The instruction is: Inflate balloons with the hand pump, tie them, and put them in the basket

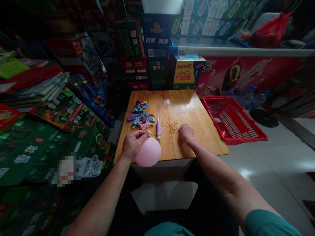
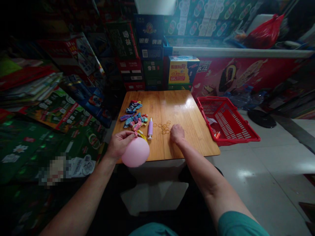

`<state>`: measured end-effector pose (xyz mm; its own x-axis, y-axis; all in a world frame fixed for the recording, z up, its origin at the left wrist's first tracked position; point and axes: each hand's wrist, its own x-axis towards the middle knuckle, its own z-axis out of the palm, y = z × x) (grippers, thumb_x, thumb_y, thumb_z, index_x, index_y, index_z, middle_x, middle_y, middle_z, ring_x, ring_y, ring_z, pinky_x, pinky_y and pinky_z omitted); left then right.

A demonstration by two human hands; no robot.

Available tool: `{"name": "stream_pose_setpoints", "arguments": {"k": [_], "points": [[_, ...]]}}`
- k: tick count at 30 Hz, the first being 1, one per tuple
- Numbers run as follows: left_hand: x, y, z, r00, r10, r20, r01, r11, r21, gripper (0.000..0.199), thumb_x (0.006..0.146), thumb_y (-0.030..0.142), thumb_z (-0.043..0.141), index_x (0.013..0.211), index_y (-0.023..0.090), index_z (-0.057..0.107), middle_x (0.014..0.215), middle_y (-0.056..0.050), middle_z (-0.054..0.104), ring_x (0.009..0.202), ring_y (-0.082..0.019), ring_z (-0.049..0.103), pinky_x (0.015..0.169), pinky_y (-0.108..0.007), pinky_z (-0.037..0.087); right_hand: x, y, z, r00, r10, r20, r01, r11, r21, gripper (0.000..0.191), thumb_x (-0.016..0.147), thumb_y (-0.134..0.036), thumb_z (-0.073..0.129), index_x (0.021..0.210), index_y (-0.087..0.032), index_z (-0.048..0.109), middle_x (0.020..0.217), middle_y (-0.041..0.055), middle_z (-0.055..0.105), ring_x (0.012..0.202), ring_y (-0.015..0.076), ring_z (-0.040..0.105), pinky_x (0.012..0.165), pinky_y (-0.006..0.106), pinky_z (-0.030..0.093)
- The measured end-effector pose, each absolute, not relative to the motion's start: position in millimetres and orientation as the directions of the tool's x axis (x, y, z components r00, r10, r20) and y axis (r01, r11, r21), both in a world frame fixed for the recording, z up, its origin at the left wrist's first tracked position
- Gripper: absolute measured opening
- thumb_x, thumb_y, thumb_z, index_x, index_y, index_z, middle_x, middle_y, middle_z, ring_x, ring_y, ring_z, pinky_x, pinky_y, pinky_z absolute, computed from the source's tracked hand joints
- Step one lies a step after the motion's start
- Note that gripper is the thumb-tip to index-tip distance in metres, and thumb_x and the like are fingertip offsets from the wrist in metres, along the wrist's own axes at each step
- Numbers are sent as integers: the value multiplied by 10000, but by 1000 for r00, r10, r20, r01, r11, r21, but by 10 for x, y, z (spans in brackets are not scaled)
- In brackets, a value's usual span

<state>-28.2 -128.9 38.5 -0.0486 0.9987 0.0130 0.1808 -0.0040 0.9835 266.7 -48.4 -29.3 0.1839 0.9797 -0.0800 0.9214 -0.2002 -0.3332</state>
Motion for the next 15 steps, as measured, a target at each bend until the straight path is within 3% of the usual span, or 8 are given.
{"name": "stream_pose_setpoints", "arguments": {"k": [6,9,12,15], "points": [[-21,-1345,474,65,996,-64,73,59,996,321,761,453,770,863,150,760,856,-88,757,756,-204,683,682,-286,496,2500,-626,-64,50,998,-30,832,-58,-552,182,934,-250,510,934,-146,658,928,102,712,854,183,638,760,269,442],[106,-1379,483,126,989,-73,28,70,997,297,766,425,776,879,150,767,962,-117,760,860,-227,697,728,-300,501,2321,-784,116,-41,999,23,746,46,-665,157,904,-296,540,924,-170,632,870,36,697,770,143,612,704,244,444],[189,-1431,500,173,983,-60,-21,64,998,253,748,390,799,840,156,768,1191,-151,714,1070,-266,669,824,-317,500,2151,-989,298,-113,989,92,511,137,-849,122,845,-302,589,864,-183,609,761,1,647,674,130,569,627,239,426],[227,-1509,558,203,977,-67,-37,76,996,268,743,404,803,824,150,769,1154,-146,725,1017,-250,677,799,-308,500,2046,-1183,456,-156,982,106,288,148,-946,114,791,-292,636,786,-184,599,710,-9,614,642,125,540,599,245,410]]}}
